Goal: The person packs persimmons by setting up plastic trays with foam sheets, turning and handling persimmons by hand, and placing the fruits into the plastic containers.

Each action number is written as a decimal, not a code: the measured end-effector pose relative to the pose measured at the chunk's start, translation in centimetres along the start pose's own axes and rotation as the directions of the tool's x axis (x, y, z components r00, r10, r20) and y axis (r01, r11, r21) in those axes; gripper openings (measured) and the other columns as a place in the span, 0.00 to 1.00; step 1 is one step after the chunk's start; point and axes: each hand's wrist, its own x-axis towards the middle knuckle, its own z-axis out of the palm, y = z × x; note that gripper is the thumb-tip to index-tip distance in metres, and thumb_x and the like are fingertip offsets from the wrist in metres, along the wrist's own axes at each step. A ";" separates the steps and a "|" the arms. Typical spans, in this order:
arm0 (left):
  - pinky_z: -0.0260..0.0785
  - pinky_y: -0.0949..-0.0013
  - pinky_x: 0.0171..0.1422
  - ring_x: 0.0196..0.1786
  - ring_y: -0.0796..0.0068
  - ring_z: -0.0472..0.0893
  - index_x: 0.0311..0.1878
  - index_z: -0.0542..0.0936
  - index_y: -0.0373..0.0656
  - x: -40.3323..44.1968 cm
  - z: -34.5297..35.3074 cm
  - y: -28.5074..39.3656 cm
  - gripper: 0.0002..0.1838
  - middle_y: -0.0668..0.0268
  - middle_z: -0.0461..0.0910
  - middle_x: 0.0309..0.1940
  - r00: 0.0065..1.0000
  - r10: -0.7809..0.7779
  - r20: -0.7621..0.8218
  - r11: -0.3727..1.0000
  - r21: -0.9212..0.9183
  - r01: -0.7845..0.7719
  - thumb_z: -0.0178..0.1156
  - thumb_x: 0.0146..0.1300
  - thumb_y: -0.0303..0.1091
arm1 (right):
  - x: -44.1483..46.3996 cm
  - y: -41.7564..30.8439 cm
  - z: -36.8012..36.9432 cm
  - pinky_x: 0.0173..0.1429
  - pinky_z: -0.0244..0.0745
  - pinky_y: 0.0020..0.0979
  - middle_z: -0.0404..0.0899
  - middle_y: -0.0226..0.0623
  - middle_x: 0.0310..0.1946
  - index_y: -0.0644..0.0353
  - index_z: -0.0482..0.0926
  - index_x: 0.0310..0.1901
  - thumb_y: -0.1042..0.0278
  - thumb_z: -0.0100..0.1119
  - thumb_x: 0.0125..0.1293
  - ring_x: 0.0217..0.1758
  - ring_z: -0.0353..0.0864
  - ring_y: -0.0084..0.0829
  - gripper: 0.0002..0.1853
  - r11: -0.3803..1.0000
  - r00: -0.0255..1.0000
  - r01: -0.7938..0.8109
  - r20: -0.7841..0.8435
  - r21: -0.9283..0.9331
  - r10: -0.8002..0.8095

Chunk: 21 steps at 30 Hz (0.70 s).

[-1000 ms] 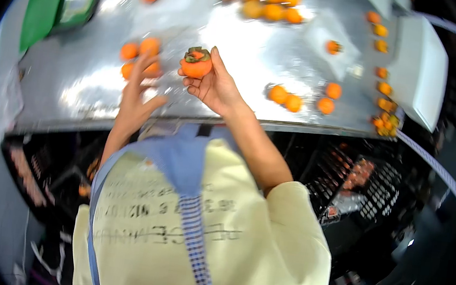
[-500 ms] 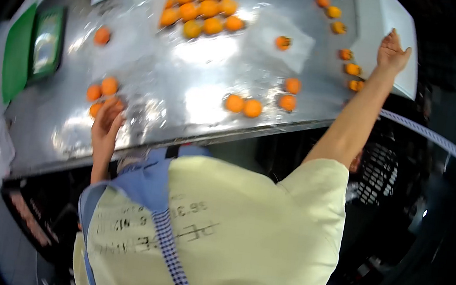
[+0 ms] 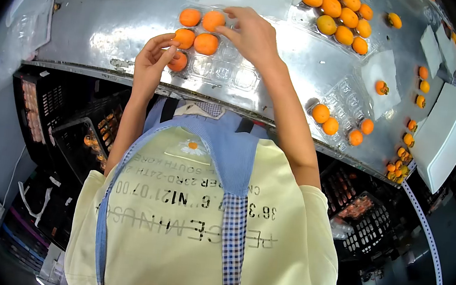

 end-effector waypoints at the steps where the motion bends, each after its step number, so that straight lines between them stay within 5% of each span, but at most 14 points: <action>1: 0.71 0.78 0.43 0.38 0.81 0.77 0.54 0.73 0.37 0.1 -0.4 -0.2 0.17 0.64 0.77 0.42 1.000 0.016 0.007 1.000 -0.013 -0.016 0.58 0.62 0.29 | 0.7 -0.9 0.6 0.41 0.74 0.33 0.79 0.37 0.37 0.55 0.78 0.45 0.55 0.67 0.49 0.37 0.80 0.35 0.22 0.996 0.999 0.051 -0.003 -0.079 -0.052; 4: 0.71 0.77 0.44 0.39 0.81 0.78 0.52 0.74 0.37 0.2 -1.1 -0.9 0.16 0.64 0.78 0.40 1.000 0.009 -0.002 0.998 -0.060 -0.009 0.58 0.62 0.30 | 1.9 -1.6 1.9 0.39 0.74 0.33 0.78 0.36 0.34 0.53 0.79 0.43 0.55 0.67 0.47 0.36 0.79 0.36 0.21 0.918 0.986 0.164 0.049 -0.361 -0.157; 10: 0.71 0.77 0.44 0.38 0.80 0.78 0.49 0.75 0.37 0.9 -1.4 -1.9 0.14 0.65 0.79 0.37 1.000 0.008 0.007 0.996 -0.090 -0.007 0.59 0.62 0.31 | 3.2 -1.8 2.1 0.38 0.75 0.34 0.79 0.33 0.38 0.51 0.79 0.46 0.53 0.68 0.48 0.35 0.80 0.34 0.23 0.849 0.976 0.146 0.213 -0.507 -0.040; 13: 0.71 0.77 0.43 0.37 0.80 0.78 0.49 0.76 0.38 1.4 -1.0 -1.5 0.14 0.66 0.79 0.38 0.999 0.030 0.035 0.996 -0.090 -0.026 0.60 0.61 0.32 | 3.0 -0.7 1.6 0.38 0.75 0.32 0.80 0.34 0.37 0.56 0.79 0.45 0.52 0.67 0.50 0.34 0.80 0.30 0.24 0.968 0.976 0.054 0.216 -0.246 0.000; 15: 0.71 0.77 0.42 0.38 0.80 0.77 0.50 0.75 0.40 1.8 -0.5 -0.9 0.17 0.65 0.79 0.40 0.996 0.049 0.073 0.996 -0.082 -0.043 0.62 0.59 0.33 | 2.3 -0.4 0.8 0.38 0.75 0.29 0.80 0.36 0.37 0.61 0.78 0.46 0.52 0.65 0.54 0.34 0.79 0.28 0.23 0.983 0.968 -0.138 0.225 0.124 0.108; 18: 0.70 0.74 0.42 0.41 0.77 0.77 0.53 0.74 0.42 2.0 1.0 0.6 0.23 0.64 0.77 0.44 0.990 0.098 0.097 0.995 -0.002 -0.098 0.66 0.54 0.35 | 0.6 -1.1 -0.3 0.39 0.75 0.28 0.80 0.39 0.37 0.68 0.77 0.46 0.52 0.60 0.59 0.35 0.79 0.28 0.25 0.608 0.888 -0.459 0.353 0.648 0.295; 19: 0.70 0.74 0.45 0.42 0.77 0.76 0.55 0.73 0.43 2.1 1.4 1.2 0.25 0.64 0.76 0.47 0.978 0.168 0.122 0.983 0.055 -0.175 0.67 0.53 0.33 | -0.2 -1.5 -0.7 0.39 0.75 0.28 0.80 0.41 0.37 0.70 0.76 0.47 0.52 0.58 0.60 0.36 0.79 0.28 0.25 0.379 0.841 -0.533 0.423 0.756 0.337; 21: 0.69 0.73 0.50 0.44 0.77 0.75 0.58 0.71 0.45 2.2 2.4 2.1 0.30 0.65 0.73 0.52 0.935 0.298 0.192 0.930 0.161 -0.329 0.69 0.50 0.29 | -1.7 -2.3 -1.1 0.37 0.75 0.27 0.80 0.42 0.36 0.71 0.75 0.47 0.53 0.54 0.64 0.35 0.79 0.29 0.25 0.237 0.844 -0.525 0.463 0.817 0.272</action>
